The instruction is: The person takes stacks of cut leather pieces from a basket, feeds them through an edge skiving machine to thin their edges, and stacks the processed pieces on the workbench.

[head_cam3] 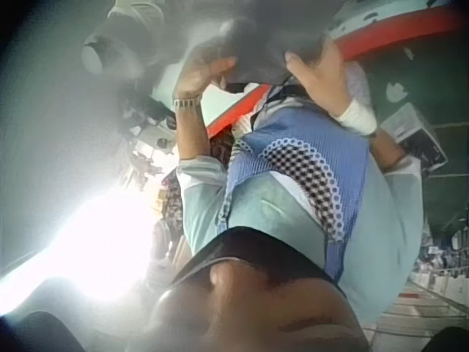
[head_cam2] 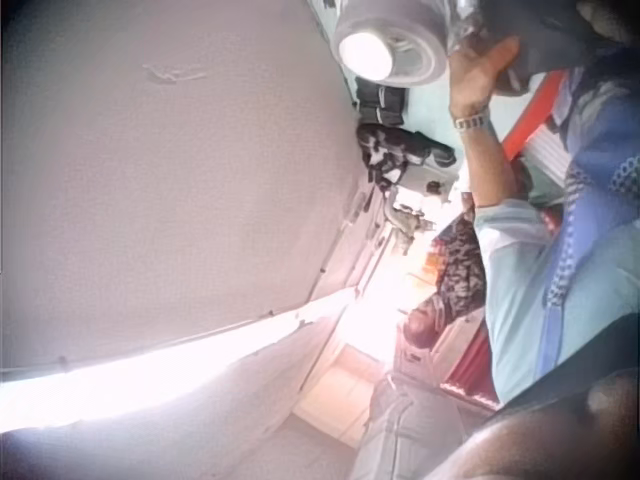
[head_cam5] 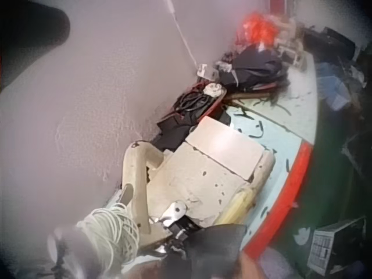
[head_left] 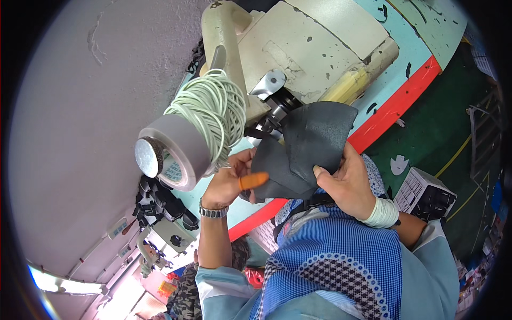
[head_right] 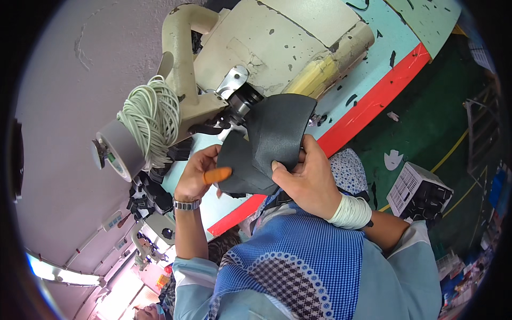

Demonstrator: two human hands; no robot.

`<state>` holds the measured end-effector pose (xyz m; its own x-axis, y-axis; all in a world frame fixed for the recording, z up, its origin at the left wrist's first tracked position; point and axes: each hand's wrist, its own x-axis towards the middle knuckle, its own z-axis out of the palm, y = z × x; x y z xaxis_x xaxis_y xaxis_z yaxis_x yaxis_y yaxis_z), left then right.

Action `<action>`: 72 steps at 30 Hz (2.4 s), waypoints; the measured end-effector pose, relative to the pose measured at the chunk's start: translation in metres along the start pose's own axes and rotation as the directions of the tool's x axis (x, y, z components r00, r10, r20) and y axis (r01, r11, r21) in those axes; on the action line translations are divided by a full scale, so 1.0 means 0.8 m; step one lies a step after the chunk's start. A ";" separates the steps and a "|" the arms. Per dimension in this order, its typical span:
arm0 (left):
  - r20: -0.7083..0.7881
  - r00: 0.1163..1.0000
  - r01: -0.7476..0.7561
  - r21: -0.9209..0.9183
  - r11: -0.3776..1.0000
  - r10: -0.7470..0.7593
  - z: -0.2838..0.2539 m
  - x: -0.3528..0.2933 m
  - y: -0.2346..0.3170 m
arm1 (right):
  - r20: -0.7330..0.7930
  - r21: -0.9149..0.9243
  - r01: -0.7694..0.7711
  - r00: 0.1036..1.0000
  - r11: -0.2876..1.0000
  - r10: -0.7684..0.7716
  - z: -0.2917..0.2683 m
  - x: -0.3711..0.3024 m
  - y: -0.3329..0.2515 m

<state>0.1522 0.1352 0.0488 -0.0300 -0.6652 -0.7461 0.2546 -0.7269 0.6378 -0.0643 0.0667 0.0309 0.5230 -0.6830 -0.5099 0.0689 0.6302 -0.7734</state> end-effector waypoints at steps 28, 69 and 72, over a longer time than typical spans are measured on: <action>-0.094 0.996 0.018 0.115 0.993 -0.007 -0.002 0.026 -0.013 | -0.037 -0.079 0.100 0.994 0.992 -0.103 -0.001 -0.012 0.006; 0.277 0.909 -0.265 -0.188 0.946 0.310 0.099 0.018 -0.026 | 0.318 0.514 -0.368 0.921 0.775 0.226 -0.046 -0.043 -0.007; 0.211 0.926 -0.233 -0.334 0.913 0.313 0.125 0.031 -0.037 | 0.477 0.457 -0.582 0.799 0.673 0.366 -0.058 -0.044 0.006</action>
<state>0.0475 0.1234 0.0306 -0.1524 -0.8796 -0.4506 0.5621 -0.4521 0.6925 -0.1220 0.0768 0.0276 0.8485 -0.1385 -0.5108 0.1305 0.9901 -0.0517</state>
